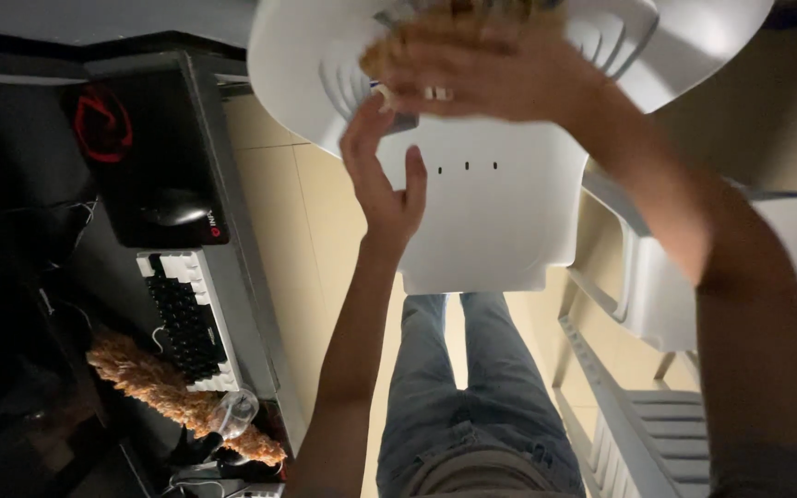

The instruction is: The person repeatedly lifts white plastic chairs from a stack, wipes the underside and seat with a cloth, and returns them to the stack. The task is performed in a room with a desk and computer equipment visible in the background.

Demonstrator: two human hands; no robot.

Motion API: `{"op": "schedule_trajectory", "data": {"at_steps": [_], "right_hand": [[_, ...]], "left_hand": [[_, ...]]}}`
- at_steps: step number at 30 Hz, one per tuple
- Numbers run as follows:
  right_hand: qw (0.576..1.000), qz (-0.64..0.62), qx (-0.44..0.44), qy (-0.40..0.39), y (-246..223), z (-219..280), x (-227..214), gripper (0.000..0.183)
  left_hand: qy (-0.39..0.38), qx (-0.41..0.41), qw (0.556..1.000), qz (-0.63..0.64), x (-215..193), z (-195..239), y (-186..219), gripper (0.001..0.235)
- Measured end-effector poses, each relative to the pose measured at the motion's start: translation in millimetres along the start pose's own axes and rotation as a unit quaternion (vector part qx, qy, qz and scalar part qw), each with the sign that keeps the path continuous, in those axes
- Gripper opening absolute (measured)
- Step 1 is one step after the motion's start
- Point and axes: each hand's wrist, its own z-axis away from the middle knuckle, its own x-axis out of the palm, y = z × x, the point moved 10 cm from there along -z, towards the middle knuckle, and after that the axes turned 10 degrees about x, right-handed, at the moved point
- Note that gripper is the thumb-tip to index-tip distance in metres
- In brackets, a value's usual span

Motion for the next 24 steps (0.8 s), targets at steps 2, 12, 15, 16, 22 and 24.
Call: {"op": "schedule_trajectory", "data": {"at_steps": [2,12,15,16,22,24], "right_hand": [[1.000,0.022,0.008,-0.002,10.8,-18.9,0.8,0.054],[0.928,-0.266,0.092,-0.245,-26.5,8.0,93.0,0.062],[0.596,-0.540,0.378,-0.458,-25.7,70.2,145.5,0.037],[0.597,-0.539,0.380,-0.457,-24.4,74.1,147.6,0.037],[0.917,-0.278,0.153,-0.240,32.4,-28.1,15.1,0.056],[0.949,-0.255,0.160,-0.093,52.7,-45.3,-21.3,0.041]], "left_hand": [[0.019,0.043,0.997,-0.057,-7.8,-26.9,14.9,0.055],[0.000,0.083,0.967,-0.241,9.2,-67.8,6.7,0.062],[-0.007,0.079,0.965,-0.250,9.1,-67.4,5.7,0.060],[-0.007,0.081,0.965,-0.248,6.8,-66.1,8.5,0.060],[0.002,0.060,0.984,-0.165,19.5,-36.0,-7.7,0.061],[0.004,-0.020,0.999,-0.034,33.6,-17.4,-34.9,0.063]]}}
